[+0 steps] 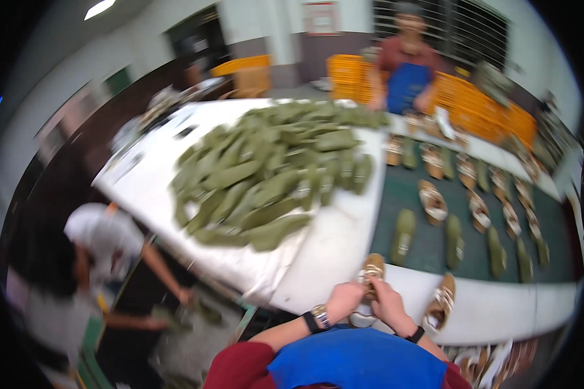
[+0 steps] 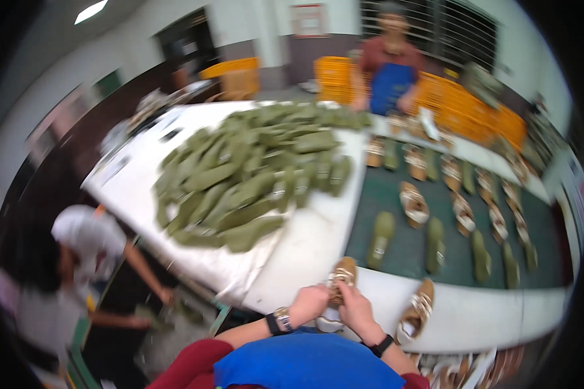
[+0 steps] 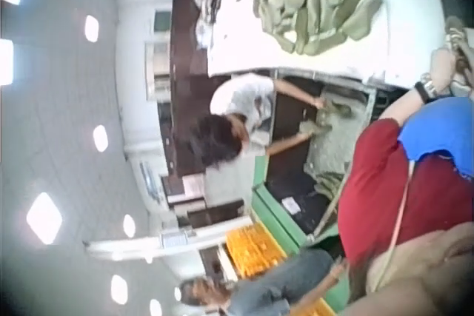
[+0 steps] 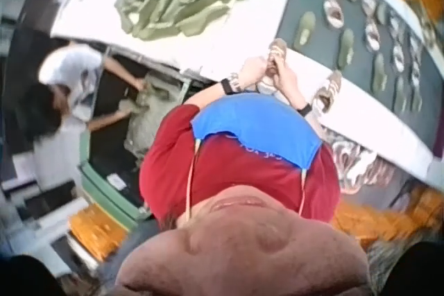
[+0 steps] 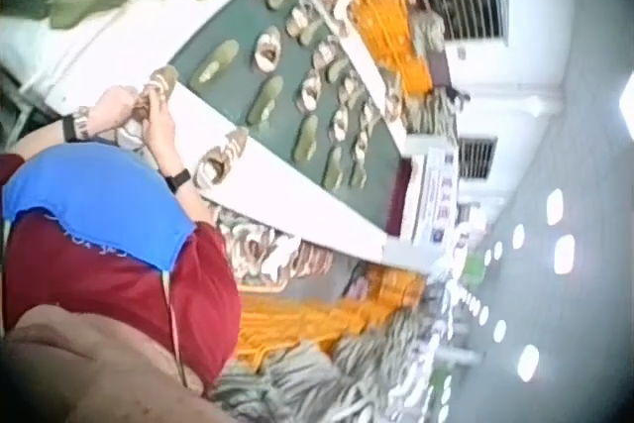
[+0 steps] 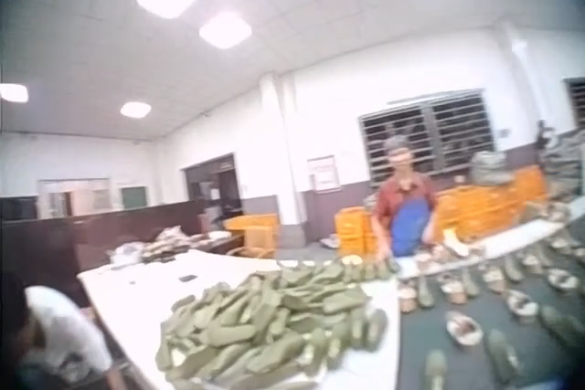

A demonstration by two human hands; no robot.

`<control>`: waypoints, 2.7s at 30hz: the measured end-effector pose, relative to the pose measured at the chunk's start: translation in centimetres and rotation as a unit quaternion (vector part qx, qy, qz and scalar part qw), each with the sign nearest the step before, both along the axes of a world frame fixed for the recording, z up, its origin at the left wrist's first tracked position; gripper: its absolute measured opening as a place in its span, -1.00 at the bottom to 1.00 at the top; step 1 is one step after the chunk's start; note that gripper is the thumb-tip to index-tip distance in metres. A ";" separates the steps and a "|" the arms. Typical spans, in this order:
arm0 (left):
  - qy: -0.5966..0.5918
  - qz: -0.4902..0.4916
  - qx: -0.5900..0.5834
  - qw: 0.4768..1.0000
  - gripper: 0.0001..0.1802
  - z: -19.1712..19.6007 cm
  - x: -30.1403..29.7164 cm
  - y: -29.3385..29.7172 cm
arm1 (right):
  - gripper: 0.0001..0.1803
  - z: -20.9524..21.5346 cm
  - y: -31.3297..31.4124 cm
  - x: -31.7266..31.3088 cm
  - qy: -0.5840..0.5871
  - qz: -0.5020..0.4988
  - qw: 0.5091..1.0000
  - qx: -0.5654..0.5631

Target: The recorder is organizing shoes and shoe lasts at a workstation in a shoe factory, moving finished shoes into crates and managing the supply of green shoe lasts on the table and conveyor belt.

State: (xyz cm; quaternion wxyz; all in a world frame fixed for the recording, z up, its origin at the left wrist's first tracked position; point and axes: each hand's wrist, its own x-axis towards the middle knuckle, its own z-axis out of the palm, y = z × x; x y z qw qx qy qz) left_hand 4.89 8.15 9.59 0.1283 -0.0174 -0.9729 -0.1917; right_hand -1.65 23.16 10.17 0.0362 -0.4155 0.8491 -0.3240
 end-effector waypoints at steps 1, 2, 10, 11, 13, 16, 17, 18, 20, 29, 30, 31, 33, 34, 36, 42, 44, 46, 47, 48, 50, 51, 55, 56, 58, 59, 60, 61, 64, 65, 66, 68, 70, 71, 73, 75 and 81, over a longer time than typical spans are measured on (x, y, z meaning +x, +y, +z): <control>-0.019 -0.011 -0.011 1.000 -0.91 -0.2 -0.7 0.0 | -0.35 0.3 0.3 -0.3 -0.006 0.003 1.000 0.002; -0.036 -0.013 -0.024 0.999 -0.89 -0.3 -1.4 0.2 | -0.37 0.8 1.0 -0.5 -0.018 0.000 1.000 0.008; -0.059 -0.097 -0.079 0.990 -0.82 0.6 -8.2 2.8 | -0.60 3.6 7.0 -0.6 -0.065 -0.049 0.996 0.022; -0.054 -0.104 -0.077 0.990 -0.83 0.8 -8.9 3.2 | -0.58 3.4 7.2 -0.6 -0.067 -0.038 0.996 0.038; -0.037 -0.128 -0.065 0.989 -0.84 1.4 -9.9 3.8 | -0.58 3.2 7.2 -0.6 -0.083 -0.029 0.995 0.041; -0.046 -0.141 -0.068 0.987 -0.77 2.0 -10.2 4.0 | -0.56 3.2 7.2 -1.9 -0.137 -0.010 0.987 0.078; -0.049 -0.145 -0.066 0.986 -0.77 2.2 -10.8 3.6 | -0.56 3.5 7.2 -2.6 -0.148 0.003 0.984 0.095; -0.036 -0.154 -0.037 0.987 -0.70 2.4 -11.4 2.9 | -0.56 3.9 7.2 -3.6 -0.163 0.018 0.980 0.112; -0.022 -0.160 0.041 0.986 -0.55 2.6 -11.1 0.9 | -0.58 5.2 7.8 -5.8 -0.156 0.033 0.981 0.109; -0.082 0.145 0.027 0.986 -0.64 -1.3 -7.0 -14.4 | -0.63 9.6 1.1 -22.3 -0.128 -0.047 0.991 0.007; -0.099 0.160 0.028 0.982 -0.64 -2.3 -6.2 -15.8 | -0.63 7.7 -0.3 -24.6 -0.118 -0.055 0.992 0.001; -0.116 0.184 0.032 0.975 -0.63 -2.9 -5.4 -16.9 | -0.63 5.8 -1.8 -26.6 -0.106 -0.074 0.992 0.014; -0.144 0.206 0.035 0.967 -0.63 -3.6 -4.3 -18.0 | -0.63 2.5 -4.8 -29.3 -0.101 -0.106 0.988 0.046; -0.147 0.225 0.040 0.962 -0.64 -3.6 -4.0 -18.3 | -0.63 0.0 -6.0 -30.7 -0.111 -0.108 0.987 0.048; -0.159 0.244 0.045 0.955 -0.65 -4.4 -3.4 -19.2 | -0.64 -5.1 -8.1 -32.5 -0.079 -0.180 0.973 0.116; 0.001 0.234 -0.091 0.968 -0.32 -5.8 -4.2 -23.7 | -0.40 -10.2 -7.5 -32.0 -0.160 -0.200 0.967 0.017; -0.136 0.262 -0.092 0.951 -0.07 -5.8 -5.1 -25.8 | -0.39 -8.8 -4.9 -31.9 -0.129 -0.104 0.986 0.024; -0.135 0.243 -0.114 0.954 0.03 -7.3 -5.8 -27.7 | -0.48 -6.2 -2.0 -30.3 -0.085 -0.109 0.990 0.004; -0.173 0.269 -0.115 0.940 0.06 -7.1 -5.8 -28.3 | -0.54 -3.4 -1.2 -28.8 -0.135 -0.093 0.985 0.046; -0.208 0.290 -0.114 0.927 0.08 -7.2 -6.2 -28.8 | -0.60 -1.6 0.1 -27.3 -0.182 -0.081 0.976 0.087; -0.172 0.268 -0.129 0.939 0.08 -7.3 -6.4 -29.2 | -0.68 -0.1 3.2 -24.6 -0.167 -0.072 0.982 0.040; -0.184 0.271 -0.137 0.935 0.05 -6.8 -6.7 -28.8 | -0.70 1.1 4.4 -23.3 -0.169 -0.064 0.983 0.043; -0.175 0.265 0.031 0.948 -0.22 -2.8 -7.3 -22.6 | -0.71 0.4 6.3 -20.2 -0.066 -0.007 0.995 0.070; -0.186 0.252 0.113 0.943 -0.28 -3.2 -7.3 -21.4 | -0.68 0.6 5.9 -20.0 -0.100 0.000 0.990 0.105; -0.222 0.204 0.178 0.937 -0.21 -4.5 -7.7 -19.2 | -0.66 0.7 5.0 -19.6 -0.111 0.005 0.986 0.122; -0.215 0.190 0.192 0.938 -0.19 -4.3 -7.6 -17.3 | -0.64 1.4 4.4 -19.7 -0.145 0.011 0.980 0.139; -0.215 0.179 0.207 0.938 -0.17 -4.2 -6.8 -15.8 | -0.61 2.1 3.4 -19.6 -0.185 0.019 0.970 0.158; -0.245 0.162 0.269 0.917 -0.15 -5.3 -5.8 -15.3 | -0.60 2.3 2.1 -19.9 -0.184 0.025 0.968 0.167; -0.327 0.122 0.347 0.870 -0.13 -4.3 -5.2 -12.0 | -0.61 -0.7 -1.3 -23.3 -0.152 0.005 0.974 0.166; -0.339 0.116 0.351 0.865 -0.12 -4.6 -5.3 -11.3 | -0.61 -1.0 -2.4 -24.8 -0.151 0.006 0.974 0.167; -0.355 0.125 0.323 0.868 -0.18 -4.7 -5.0 -10.7 | -0.64 -1.4 -3.5 -26.3 -0.132 -0.019 0.973 0.186; -0.237 0.106 0.277 0.925 -0.34 -5.9 -4.9 -9.9 | -0.71 -2.2 -6.0 -28.6 -0.092 -0.066 0.962 0.247; -0.130 0.020 0.144 0.981 -0.49 -5.1 -5.3 -10.0 | -0.70 -4.5 -7.6 -31.0 -0.122 -0.158 0.961 0.190; -0.103 0.007 0.141 0.985 -0.52 -4.4 -5.0 -9.9 | -0.60 -1.9 -9.0 -30.6 -0.172 -0.176 0.950 0.194; -0.116 0.021 0.139 0.983 -0.51 -4.1 -5.3 -9.3 | -0.43 -2.2 -10.4 -32.5 -0.245 -0.204 0.929 0.187; -0.116 0.034 0.126 0.985 -0.50 -4.3 -6.3 -8.8 | -0.48 -7.8 -11.0 -35.6 -0.183 -0.224 0.937 0.197; -0.116 0.080 0.145 0.979 -0.51 -4.8 -6.3 -7.8 | -0.62 -11.4 -12.2 -38.1 -0.147 -0.204 0.953 0.168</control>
